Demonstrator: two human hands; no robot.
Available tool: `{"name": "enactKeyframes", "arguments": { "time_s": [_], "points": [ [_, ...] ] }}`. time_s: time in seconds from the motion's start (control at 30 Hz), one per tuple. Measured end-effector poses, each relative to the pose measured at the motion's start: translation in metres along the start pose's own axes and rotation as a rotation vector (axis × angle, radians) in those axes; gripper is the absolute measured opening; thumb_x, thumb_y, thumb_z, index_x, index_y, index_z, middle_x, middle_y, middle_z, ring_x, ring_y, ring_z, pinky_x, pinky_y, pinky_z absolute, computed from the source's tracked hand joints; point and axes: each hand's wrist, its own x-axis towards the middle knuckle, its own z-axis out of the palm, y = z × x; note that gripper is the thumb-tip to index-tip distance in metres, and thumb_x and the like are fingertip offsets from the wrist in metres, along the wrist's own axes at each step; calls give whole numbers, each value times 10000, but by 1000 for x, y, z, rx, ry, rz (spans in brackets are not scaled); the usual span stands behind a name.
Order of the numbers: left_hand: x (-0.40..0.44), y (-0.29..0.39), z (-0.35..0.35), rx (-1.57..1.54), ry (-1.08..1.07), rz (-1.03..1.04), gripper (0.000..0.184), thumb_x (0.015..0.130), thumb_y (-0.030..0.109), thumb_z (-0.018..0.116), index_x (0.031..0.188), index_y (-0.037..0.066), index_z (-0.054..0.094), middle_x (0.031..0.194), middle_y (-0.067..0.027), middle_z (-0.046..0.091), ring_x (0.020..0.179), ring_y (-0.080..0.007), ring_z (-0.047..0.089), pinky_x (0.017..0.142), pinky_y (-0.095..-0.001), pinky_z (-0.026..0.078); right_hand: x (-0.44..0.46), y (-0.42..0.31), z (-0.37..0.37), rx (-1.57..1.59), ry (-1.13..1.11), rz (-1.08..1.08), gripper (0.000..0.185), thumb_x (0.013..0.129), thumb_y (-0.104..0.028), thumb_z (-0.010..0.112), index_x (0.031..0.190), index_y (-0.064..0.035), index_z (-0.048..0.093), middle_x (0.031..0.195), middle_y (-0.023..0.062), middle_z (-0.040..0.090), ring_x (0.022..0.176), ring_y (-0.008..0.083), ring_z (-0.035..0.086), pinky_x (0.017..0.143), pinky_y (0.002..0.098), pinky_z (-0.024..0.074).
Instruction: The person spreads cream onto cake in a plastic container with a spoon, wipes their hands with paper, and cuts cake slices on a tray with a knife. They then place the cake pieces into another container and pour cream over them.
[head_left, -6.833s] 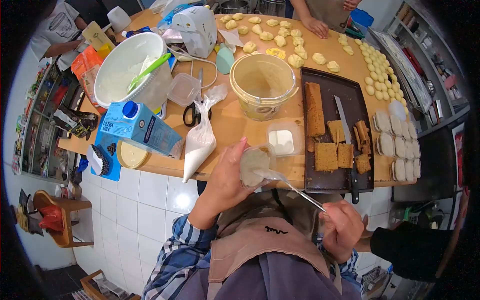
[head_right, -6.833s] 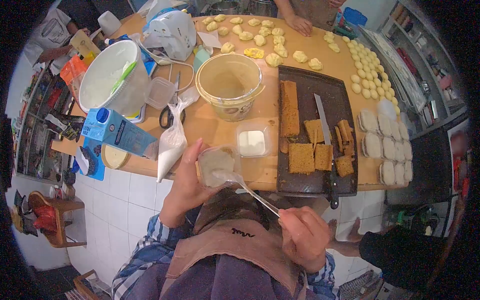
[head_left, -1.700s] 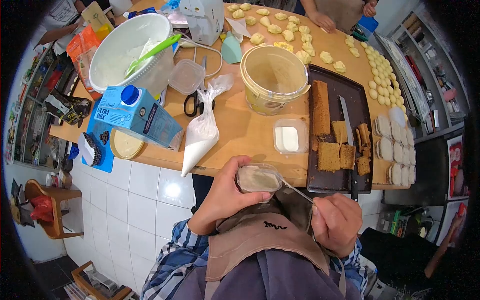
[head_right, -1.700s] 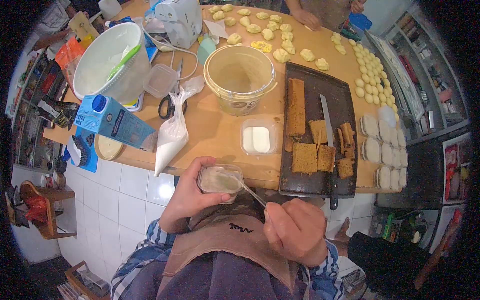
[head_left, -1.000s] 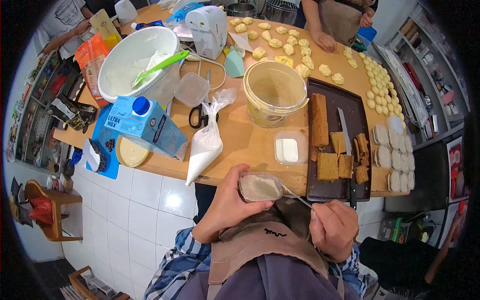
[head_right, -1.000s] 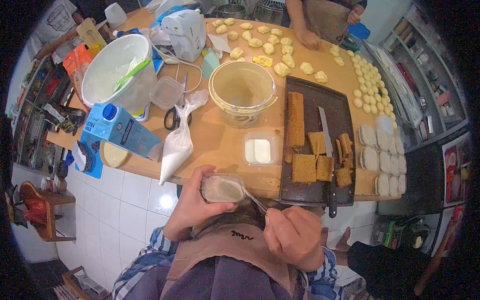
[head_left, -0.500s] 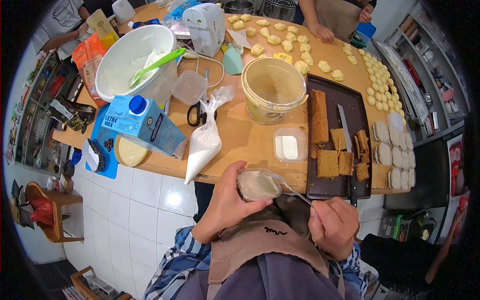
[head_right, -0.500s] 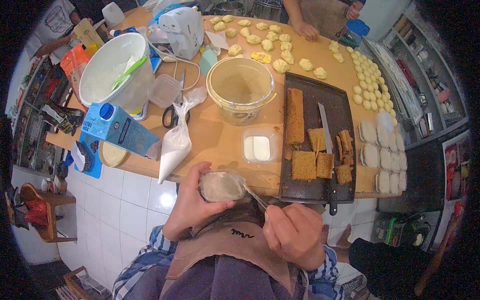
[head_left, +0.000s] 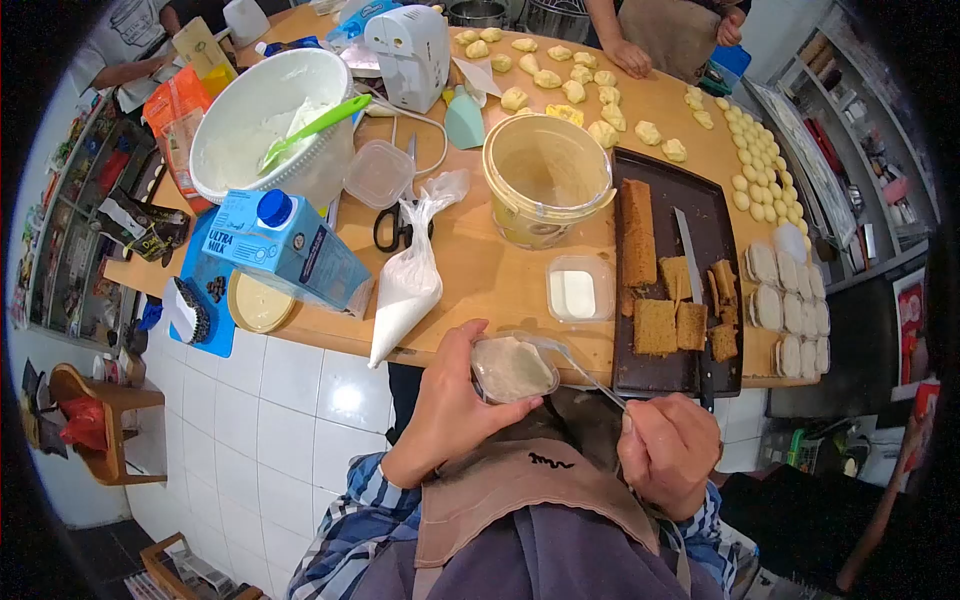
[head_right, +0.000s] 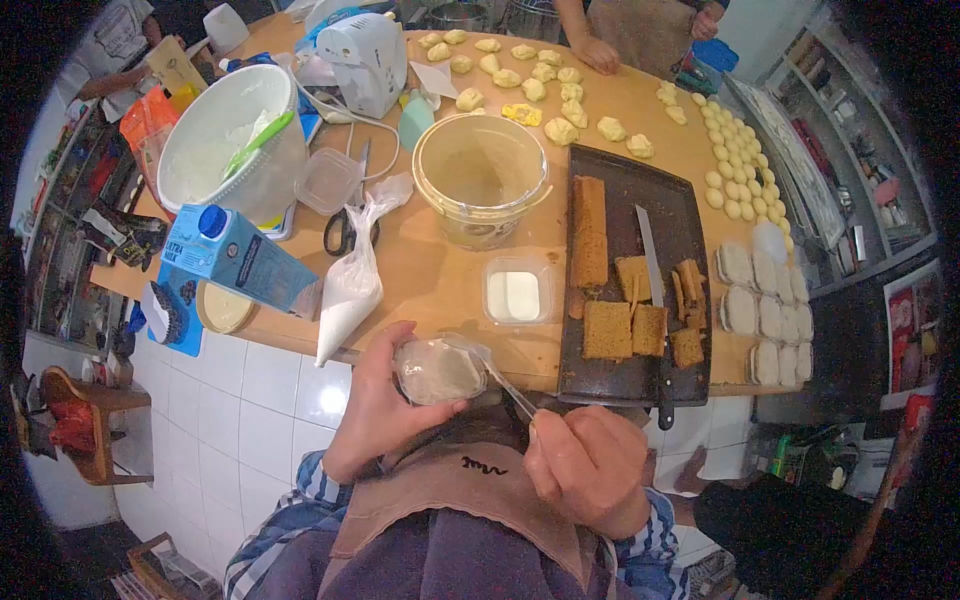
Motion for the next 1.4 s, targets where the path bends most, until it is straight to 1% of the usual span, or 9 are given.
{"name": "enactKeyframes", "arguments": {
  "time_s": [0.43,0.53,0.73,0.83,0.93,1.03,1.13,1.27,1.4],
  "points": [
    [-3,3,-1,8,-8,-56,899,544,296,864,1225,-77,411,1118,-217,529,1042,-322,545,889,-383,443,-2,-2,4,-11,13,-7,288,612,-18,685,888,23,611,641,80,526,537,224,557,462,316,454],
    [-3,2,0,24,11,13,853,583,300,844,1204,-86,406,1074,-231,513,982,-350,548,846,-384,453,-4,-2,4,-3,12,12,296,612,-17,687,895,21,610,643,79,522,536,224,553,462,318,453],
    [-4,3,0,3,1,3,849,585,296,844,1205,-85,405,1075,-228,514,986,-349,548,848,-381,452,-6,0,6,1,35,-13,304,606,-17,688,897,19,607,643,76,516,533,226,550,457,318,450],
    [-3,4,0,-13,-19,-63,895,547,289,864,1229,-70,410,1123,-214,525,1051,-319,540,901,-386,437,-5,-1,7,-3,39,-16,303,603,-15,685,894,18,607,637,78,517,533,230,552,454,319,450],
    [-3,2,1,-4,-2,4,861,581,301,846,1210,-83,401,1079,-230,511,989,-348,548,851,-378,450,-2,-3,4,-4,47,-17,303,598,-8,684,890,18,606,627,83,519,529,237,556,452,319,452],
    [-4,2,0,1,-1,12,868,580,307,847,1212,-82,398,1085,-229,509,991,-344,549,851,-377,450,-3,-3,3,-24,76,-31,305,592,-8,688,884,19,606,618,90,520,524,242,558,449,318,454],
    [-3,3,1,-33,-20,-52,875,551,278,861,1223,-59,413,1121,-199,523,1040,-316,542,893,-382,441,-3,-2,3,-23,82,-47,324,591,-10,693,900,18,601,618,94,522,523,245,558,448,319,454],
    [-4,0,1,-66,-31,-54,880,555,271,863,1230,-57,402,1127,-199,521,1048,-301,540,899,-370,441,-5,-2,4,-3,61,-56,372,596,-12,696,950,16,585,628,94,527,523,248,556,448,324,457],
    [-5,-3,2,-80,-31,-39,885,558,262,865,1235,-57,392,1120,-199,525,1051,-289,541,902,-364,440,-3,-4,3,-23,20,-39,359,594,-10,698,936,14,591,635,92,534,527,249,559,453,329,463]
  ]
}}
